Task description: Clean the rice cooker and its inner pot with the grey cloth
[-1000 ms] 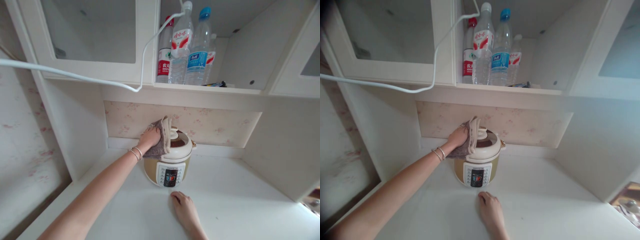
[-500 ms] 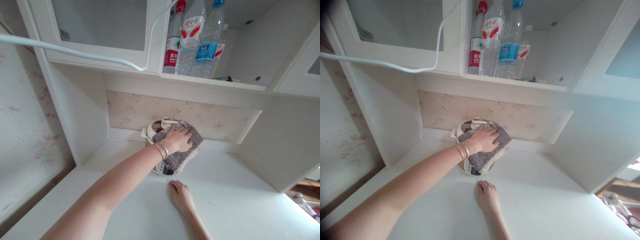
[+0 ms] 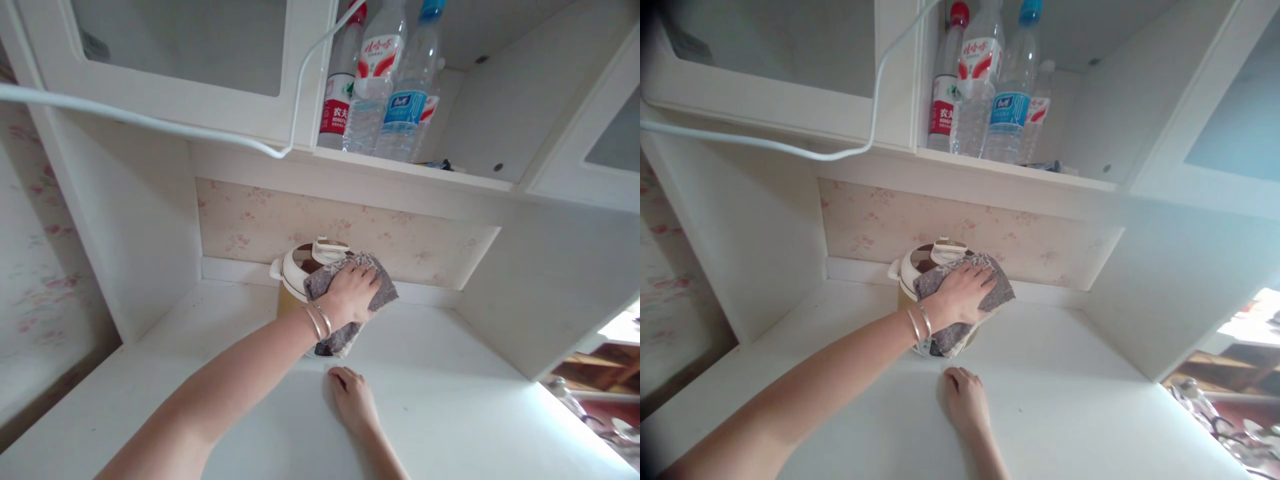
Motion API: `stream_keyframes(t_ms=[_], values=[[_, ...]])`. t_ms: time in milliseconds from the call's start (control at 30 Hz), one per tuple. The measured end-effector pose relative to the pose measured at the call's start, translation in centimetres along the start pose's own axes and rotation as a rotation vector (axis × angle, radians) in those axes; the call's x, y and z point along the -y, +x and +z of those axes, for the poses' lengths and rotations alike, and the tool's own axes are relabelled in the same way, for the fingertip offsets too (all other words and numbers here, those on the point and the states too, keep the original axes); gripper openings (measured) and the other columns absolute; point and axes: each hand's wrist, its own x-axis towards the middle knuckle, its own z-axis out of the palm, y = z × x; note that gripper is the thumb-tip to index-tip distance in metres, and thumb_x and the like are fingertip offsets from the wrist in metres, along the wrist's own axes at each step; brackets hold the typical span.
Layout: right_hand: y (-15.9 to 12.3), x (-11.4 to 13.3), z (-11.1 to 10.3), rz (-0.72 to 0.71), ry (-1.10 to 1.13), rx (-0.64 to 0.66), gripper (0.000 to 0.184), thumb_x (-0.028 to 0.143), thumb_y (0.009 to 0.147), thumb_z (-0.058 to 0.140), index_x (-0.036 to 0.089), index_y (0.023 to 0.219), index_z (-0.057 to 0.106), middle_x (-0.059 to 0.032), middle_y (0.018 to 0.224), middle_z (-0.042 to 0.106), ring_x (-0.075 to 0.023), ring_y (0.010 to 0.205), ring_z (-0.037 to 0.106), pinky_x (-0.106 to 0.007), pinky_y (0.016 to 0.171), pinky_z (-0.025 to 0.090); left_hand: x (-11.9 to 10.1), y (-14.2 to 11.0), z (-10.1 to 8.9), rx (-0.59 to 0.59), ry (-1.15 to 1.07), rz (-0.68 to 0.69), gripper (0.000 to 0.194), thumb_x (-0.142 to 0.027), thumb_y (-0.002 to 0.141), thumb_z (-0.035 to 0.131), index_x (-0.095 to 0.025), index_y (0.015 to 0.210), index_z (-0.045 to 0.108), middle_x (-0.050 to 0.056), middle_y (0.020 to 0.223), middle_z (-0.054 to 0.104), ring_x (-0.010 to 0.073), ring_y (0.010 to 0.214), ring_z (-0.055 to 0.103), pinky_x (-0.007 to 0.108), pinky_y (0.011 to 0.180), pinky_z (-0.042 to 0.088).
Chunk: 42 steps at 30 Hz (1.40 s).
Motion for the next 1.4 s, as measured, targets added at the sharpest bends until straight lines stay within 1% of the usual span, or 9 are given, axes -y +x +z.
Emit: stream_keyframes(t_ms=[133, 233, 333, 500, 633, 833, 1100, 1233, 1400], values=[[-0.3, 0.2, -0.2, 0.016, -0.022, 0.000, 0.033, 0.024, 0.087, 0.037, 0.026, 0.094, 0.069, -0.0018, 0.094, 0.070, -0.0169, 0.090, 0.061, -0.024, 0.081, 0.039, -0.6, -3.0, -1.6, -0.074, -0.039, 0.026, 0.040, -0.024, 0.085, 0.047, -0.018, 0.124, 0.053, 0.010, 0.133, 0.053, 0.0226, 0.126, 0.043, 0.039, 0.108, 0.028], [-0.4, 0.2, -0.3, 0.014, -0.016, 0.002, 0.033, 0.024, 0.087, 0.037, 0.026, 0.093, 0.069, -0.0021, 0.094, 0.070, -0.0169, 0.089, 0.061, -0.024, 0.081, 0.039, 0.2, -4.4, -2.6, -0.115, -0.140, -0.058, 0.037, -0.023, 0.090, 0.041, -0.021, 0.125, 0.051, 0.006, 0.128, 0.057, 0.0194, 0.123, 0.048, 0.035, 0.106, 0.032], [-0.4, 0.1, -0.4, 0.006, -0.009, 0.001, 0.033, 0.025, 0.087, 0.036, 0.026, 0.093, 0.069, -0.0013, 0.094, 0.070, -0.0168, 0.090, 0.061, -0.024, 0.080, 0.039, 2.4, -5.2, -3.1, -0.206, -0.261, -0.354, 0.038, -0.036, 0.093, 0.039, -0.022, 0.126, 0.048, 0.008, 0.120, 0.062, 0.0219, 0.111, 0.057, 0.035, 0.096, 0.042], [-0.2, 0.4, -0.4, 0.006, -0.020, 0.005, 0.032, 0.025, 0.088, 0.038, 0.028, 0.091, 0.069, 0.0006, 0.092, 0.070, -0.0164, 0.089, 0.061, -0.024, 0.081, 0.038, 8.3, -5.3, -3.1, -0.499, -0.579, -0.967, 0.044, -0.052, 0.092, 0.032, -0.019, 0.117, 0.049, 0.010, 0.114, 0.064, 0.0226, 0.105, 0.061, 0.032, 0.087, 0.047], [-0.1, 0.8, -0.5, -0.008, -0.031, -0.005, 0.029, 0.024, 0.088, 0.040, 0.028, 0.090, 0.069, 0.0005, 0.093, 0.071, -0.0164, 0.089, 0.061, -0.026, 0.083, 0.036, 12.1, -4.2, -2.9, -0.559, -0.781, -1.169, 0.047, -0.054, 0.090, 0.034, -0.017, 0.116, 0.049, 0.011, 0.119, 0.063, 0.0212, 0.105, 0.060, 0.030, 0.084, 0.048], [0.0, 0.8, -0.5, 0.004, -0.040, -0.015, 0.028, 0.023, 0.088, 0.040, 0.029, 0.086, 0.068, 0.0019, 0.089, 0.071, -0.0159, 0.085, 0.061, -0.026, 0.081, 0.036, 13.2, 0.1, -2.4, 0.001, -0.792, -0.720, 0.052, -0.061, 0.078, 0.050, -0.021, 0.108, 0.064, 0.008, 0.117, 0.065, 0.0258, 0.104, 0.061, 0.034, 0.091, 0.043], [0.1, 0.8, -0.4, 0.026, -0.046, -0.013, 0.029, 0.023, 0.087, 0.039, 0.028, 0.086, 0.068, 0.0005, 0.088, 0.070, -0.0171, 0.085, 0.060, -0.026, 0.080, 0.037, 11.9, 8.0, -3.0, 0.449, -0.396, -0.448, 0.042, -0.054, 0.071, 0.056, -0.020, 0.092, 0.073, 0.011, 0.109, 0.069, 0.0308, 0.097, 0.062, 0.038, 0.084, 0.044], [0.1, 0.6, -0.4, 0.015, -0.023, -0.014, 0.030, 0.023, 0.087, 0.038, 0.029, 0.086, 0.068, 0.0005, 0.088, 0.070, -0.0170, 0.084, 0.060, -0.026, 0.080, 0.037, 8.2, 8.9, -1.6, 0.418, -0.145, -0.330, 0.033, -0.044, 0.071, 0.060, -0.020, 0.087, 0.074, 0.014, 0.103, 0.070, 0.0317, 0.097, 0.062, 0.040, 0.088, 0.041], [0.1, 0.5, -0.5, 0.036, 0.008, -0.006, 0.030, 0.022, 0.086, 0.039, 0.029, 0.086, 0.069, 0.0007, 0.090, 0.070, -0.0167, 0.084, 0.061, -0.025, 0.078, 0.039, 3.4, 6.6, -0.6, 0.262, -0.081, -0.059, 0.034, -0.044, 0.085, 0.044, -0.024, 0.090, 0.071, 0.008, 0.102, 0.071, 0.0251, 0.100, 0.061, 0.042, 0.102, 0.029]])
